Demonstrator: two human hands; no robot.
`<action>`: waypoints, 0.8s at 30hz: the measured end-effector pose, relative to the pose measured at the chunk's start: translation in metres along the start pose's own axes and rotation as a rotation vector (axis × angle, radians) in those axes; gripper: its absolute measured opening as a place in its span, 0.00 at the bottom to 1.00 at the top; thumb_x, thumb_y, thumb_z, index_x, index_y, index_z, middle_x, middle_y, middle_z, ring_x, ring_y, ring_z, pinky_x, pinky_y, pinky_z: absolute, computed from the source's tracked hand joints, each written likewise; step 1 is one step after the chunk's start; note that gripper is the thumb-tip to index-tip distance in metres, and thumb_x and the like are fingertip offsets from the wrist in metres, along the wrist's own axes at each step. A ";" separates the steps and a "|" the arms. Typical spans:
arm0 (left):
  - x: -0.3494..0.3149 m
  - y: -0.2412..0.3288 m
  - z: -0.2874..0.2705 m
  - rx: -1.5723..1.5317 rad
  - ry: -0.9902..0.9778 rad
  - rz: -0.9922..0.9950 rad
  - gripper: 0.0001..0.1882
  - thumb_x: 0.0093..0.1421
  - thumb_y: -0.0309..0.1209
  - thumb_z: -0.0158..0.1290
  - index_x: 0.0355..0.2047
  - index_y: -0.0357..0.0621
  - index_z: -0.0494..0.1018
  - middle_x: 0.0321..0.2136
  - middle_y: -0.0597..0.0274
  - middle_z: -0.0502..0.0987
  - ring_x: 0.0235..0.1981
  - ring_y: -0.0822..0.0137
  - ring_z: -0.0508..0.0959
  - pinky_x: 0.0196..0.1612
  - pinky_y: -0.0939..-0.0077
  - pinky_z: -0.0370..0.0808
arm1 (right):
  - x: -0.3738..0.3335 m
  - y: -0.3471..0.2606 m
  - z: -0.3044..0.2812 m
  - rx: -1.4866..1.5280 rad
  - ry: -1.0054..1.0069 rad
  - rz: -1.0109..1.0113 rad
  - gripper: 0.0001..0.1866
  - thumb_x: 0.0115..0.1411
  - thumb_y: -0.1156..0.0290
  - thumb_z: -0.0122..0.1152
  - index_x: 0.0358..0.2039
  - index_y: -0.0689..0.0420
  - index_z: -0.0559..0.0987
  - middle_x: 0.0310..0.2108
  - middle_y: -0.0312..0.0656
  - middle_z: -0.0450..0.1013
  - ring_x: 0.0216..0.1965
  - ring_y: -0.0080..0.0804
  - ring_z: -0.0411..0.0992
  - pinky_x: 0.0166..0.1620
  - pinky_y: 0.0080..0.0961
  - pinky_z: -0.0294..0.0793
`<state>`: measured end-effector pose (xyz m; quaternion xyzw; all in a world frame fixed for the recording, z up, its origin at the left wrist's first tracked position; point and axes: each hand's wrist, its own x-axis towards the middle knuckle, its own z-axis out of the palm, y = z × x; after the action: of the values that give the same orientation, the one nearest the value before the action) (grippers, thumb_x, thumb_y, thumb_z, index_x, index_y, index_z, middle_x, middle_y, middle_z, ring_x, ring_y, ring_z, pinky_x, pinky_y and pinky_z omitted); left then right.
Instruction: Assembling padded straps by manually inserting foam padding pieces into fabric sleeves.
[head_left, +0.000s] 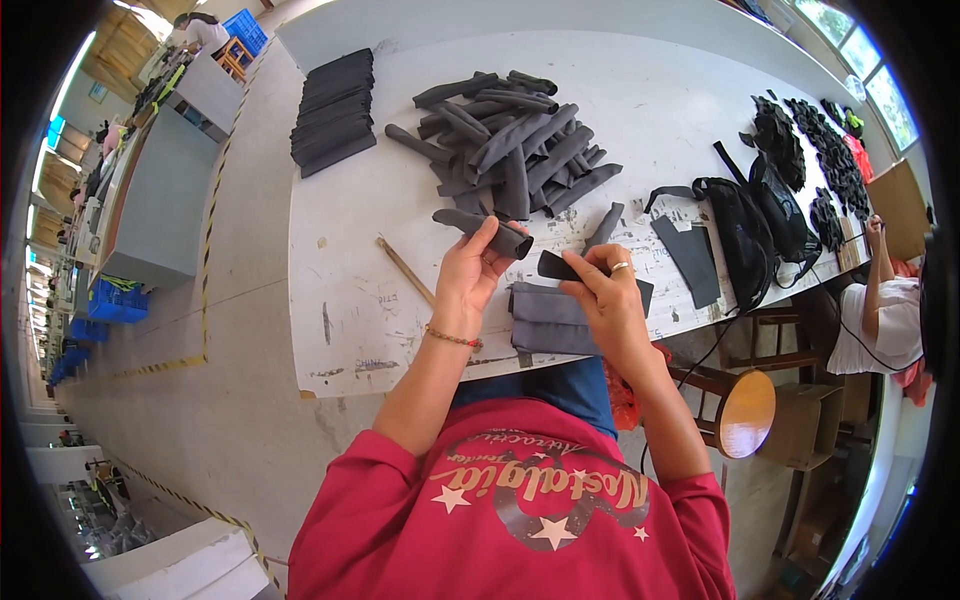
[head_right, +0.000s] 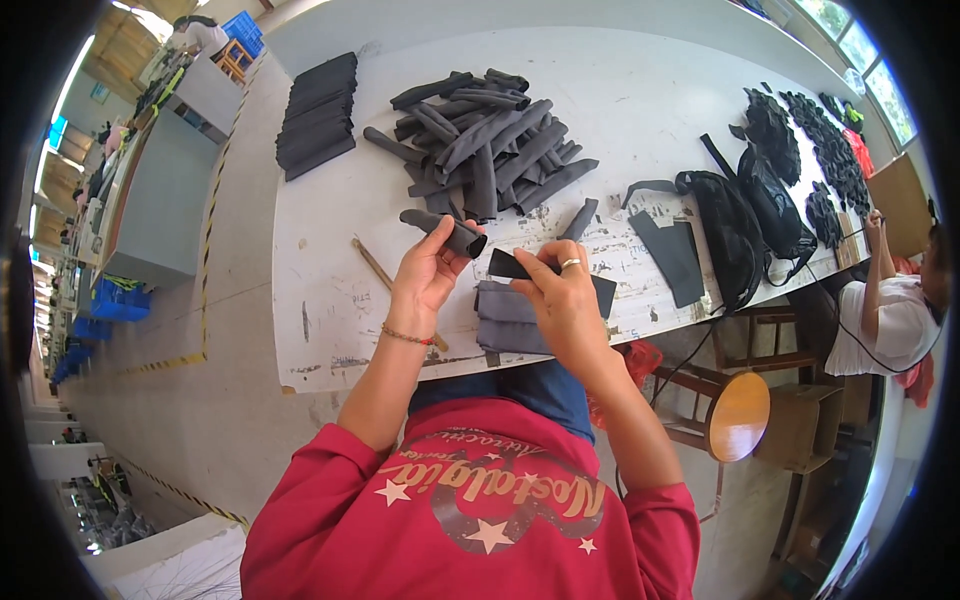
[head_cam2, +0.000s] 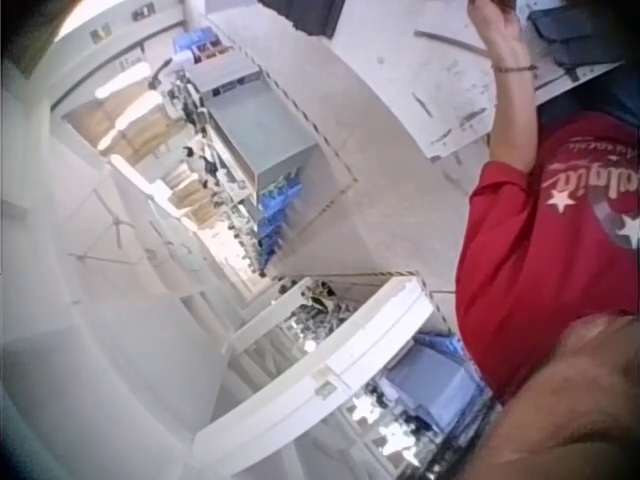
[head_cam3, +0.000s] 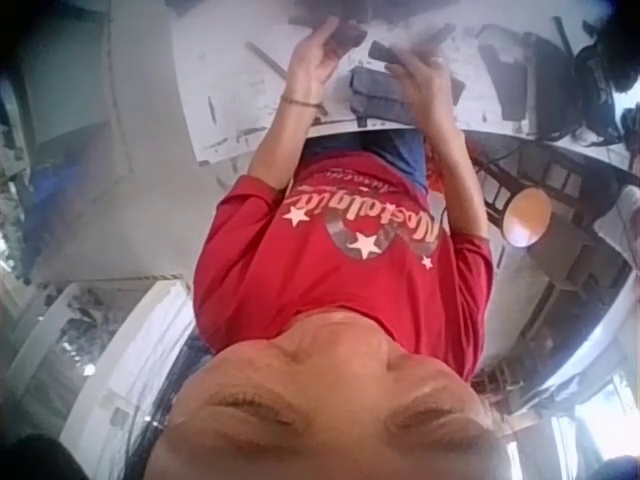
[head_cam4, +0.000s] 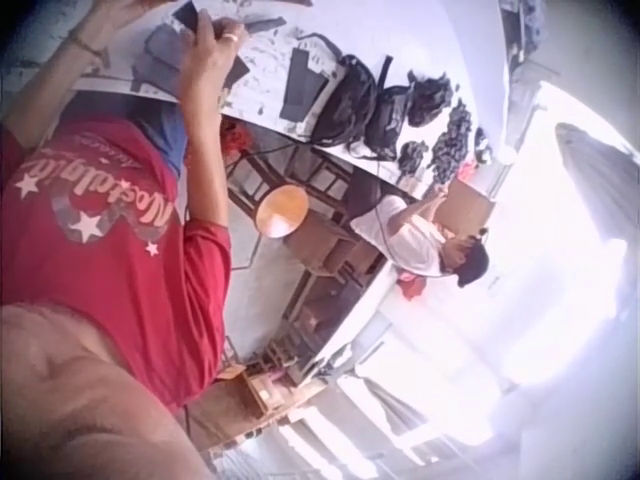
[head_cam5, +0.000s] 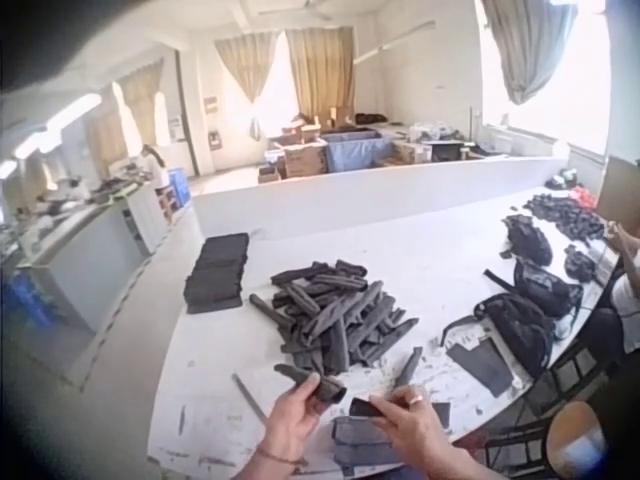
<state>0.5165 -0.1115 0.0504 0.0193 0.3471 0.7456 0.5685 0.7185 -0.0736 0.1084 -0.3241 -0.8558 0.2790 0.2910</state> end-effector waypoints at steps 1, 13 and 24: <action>-0.001 0.000 0.002 0.008 0.007 0.005 0.13 0.62 0.32 0.57 0.40 0.33 0.72 0.38 0.49 0.79 0.42 0.57 0.81 0.47 0.68 0.81 | 0.002 -0.002 0.003 -0.018 0.028 -0.047 0.21 0.51 0.76 0.66 0.47 0.63 0.78 0.38 0.46 0.65 0.42 0.43 0.66 0.44 0.33 0.70; -0.013 -0.007 0.014 0.132 0.003 0.025 0.14 0.61 0.32 0.58 0.42 0.36 0.71 0.37 0.51 0.79 0.40 0.60 0.82 0.39 0.70 0.84 | 0.010 -0.016 0.018 -0.350 0.156 -0.179 0.19 0.49 0.80 0.66 0.44 0.63 0.79 0.35 0.45 0.67 0.37 0.44 0.66 0.42 0.38 0.69; -0.017 0.008 0.017 0.198 -0.038 0.082 0.12 0.60 0.28 0.57 0.41 0.37 0.68 0.34 0.51 0.79 0.33 0.58 0.83 0.34 0.64 0.84 | 0.014 -0.018 0.009 -0.300 0.096 -0.204 0.22 0.48 0.81 0.65 0.46 0.63 0.78 0.39 0.44 0.67 0.40 0.43 0.66 0.43 0.36 0.69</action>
<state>0.5233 -0.1190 0.0738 0.1037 0.4072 0.7296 0.5395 0.6971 -0.0777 0.1185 -0.2885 -0.9014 0.1014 0.3064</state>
